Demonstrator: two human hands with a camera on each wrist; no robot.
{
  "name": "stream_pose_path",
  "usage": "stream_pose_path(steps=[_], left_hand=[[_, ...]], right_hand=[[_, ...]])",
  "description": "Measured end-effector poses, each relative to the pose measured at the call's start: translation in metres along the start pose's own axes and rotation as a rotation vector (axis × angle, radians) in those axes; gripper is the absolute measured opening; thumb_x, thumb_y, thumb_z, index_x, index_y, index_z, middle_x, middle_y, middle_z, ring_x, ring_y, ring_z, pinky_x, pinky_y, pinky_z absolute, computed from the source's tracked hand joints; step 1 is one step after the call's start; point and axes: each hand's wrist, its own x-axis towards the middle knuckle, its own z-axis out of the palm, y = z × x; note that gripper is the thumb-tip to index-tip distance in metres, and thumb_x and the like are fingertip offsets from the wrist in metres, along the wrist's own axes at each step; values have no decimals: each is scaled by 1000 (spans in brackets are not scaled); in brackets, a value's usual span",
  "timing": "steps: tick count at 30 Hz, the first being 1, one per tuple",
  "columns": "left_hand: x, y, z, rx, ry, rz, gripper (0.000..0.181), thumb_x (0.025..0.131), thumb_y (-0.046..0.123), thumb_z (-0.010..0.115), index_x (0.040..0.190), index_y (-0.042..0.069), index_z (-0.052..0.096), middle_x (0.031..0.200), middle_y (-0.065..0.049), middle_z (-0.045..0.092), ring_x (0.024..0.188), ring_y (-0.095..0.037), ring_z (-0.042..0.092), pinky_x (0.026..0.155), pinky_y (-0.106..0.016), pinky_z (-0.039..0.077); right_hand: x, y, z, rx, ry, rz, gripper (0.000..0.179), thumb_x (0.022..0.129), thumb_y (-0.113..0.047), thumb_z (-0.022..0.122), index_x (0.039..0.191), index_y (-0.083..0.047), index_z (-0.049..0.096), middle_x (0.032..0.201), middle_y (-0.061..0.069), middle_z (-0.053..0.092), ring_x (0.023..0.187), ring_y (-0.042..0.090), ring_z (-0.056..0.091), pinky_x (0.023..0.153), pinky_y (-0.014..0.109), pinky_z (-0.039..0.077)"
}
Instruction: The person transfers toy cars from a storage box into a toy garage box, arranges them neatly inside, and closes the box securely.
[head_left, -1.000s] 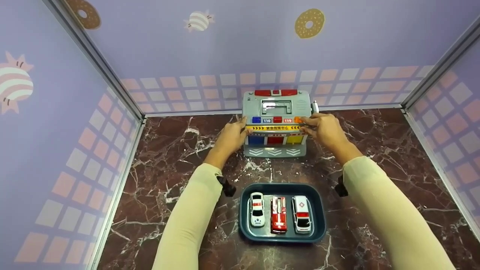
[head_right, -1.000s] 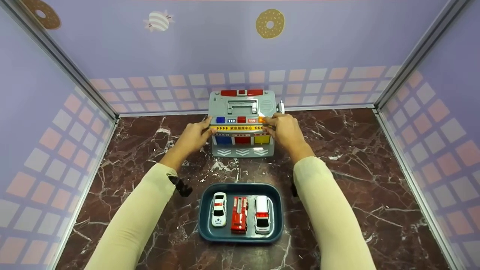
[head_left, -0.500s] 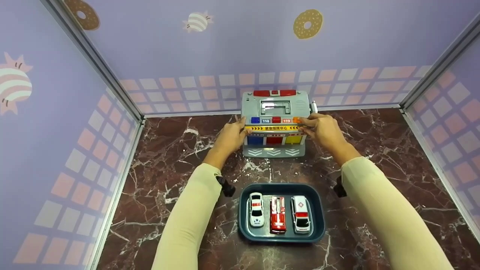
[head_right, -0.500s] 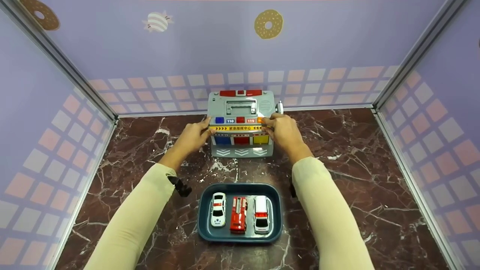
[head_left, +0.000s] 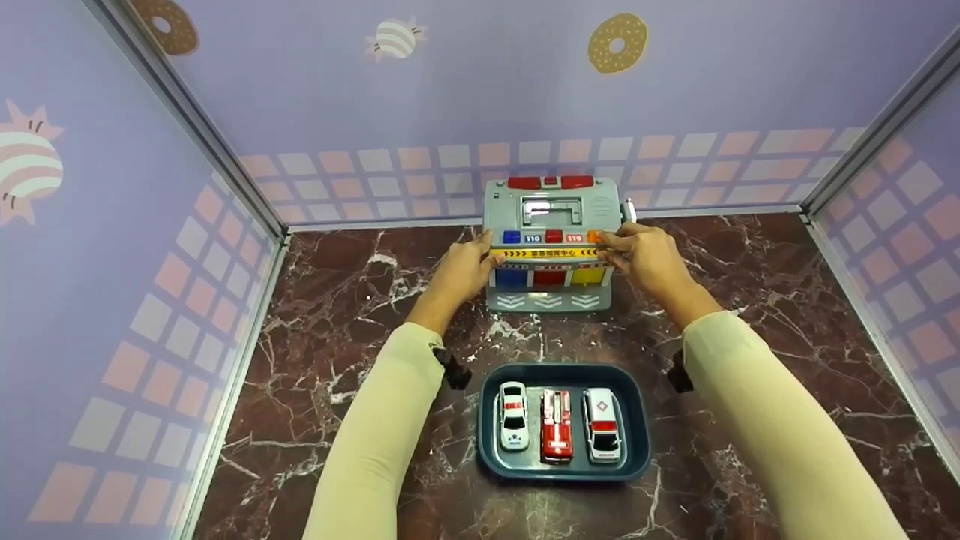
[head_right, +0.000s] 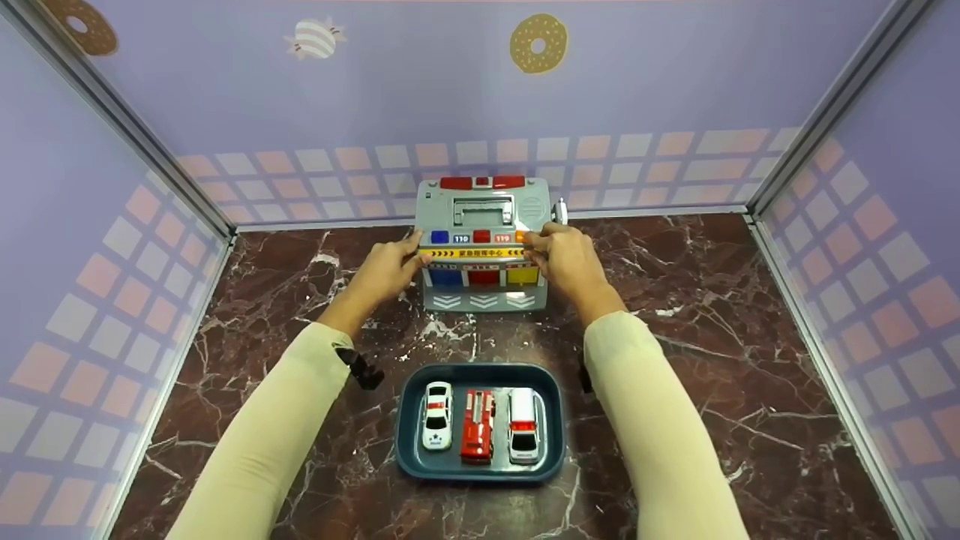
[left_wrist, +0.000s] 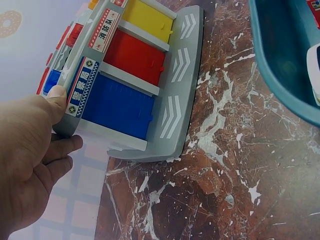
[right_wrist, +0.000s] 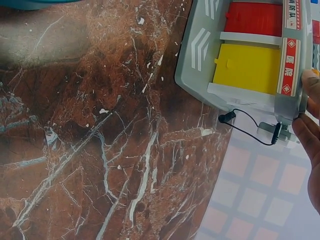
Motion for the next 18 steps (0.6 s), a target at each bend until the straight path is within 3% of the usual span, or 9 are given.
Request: stream_pose_path(steps=[11, 18], left_hand=[[-1, 0, 0, 16, 1, 2, 68, 112, 44, 63, 169, 10, 46, 168, -8, 52, 148, -40, 61, 123, -52, 50], [0, 0, 1, -8, 5, -7, 66, 111, 41, 64, 166, 8, 47, 168, -8, 50, 153, -37, 56, 128, -50, 45]], right_hand=[[0, 0, 0, -31, 2, -5, 29, 101, -14, 83, 129, -9, 83, 106, 18, 78, 88, 43, 77, 79, 60, 61], [0, -1, 1, -13, -13, 22, 32, 101, -15, 83, 133, -12, 82, 107, 17, 78, 88, 41, 75, 79, 56, 62]])
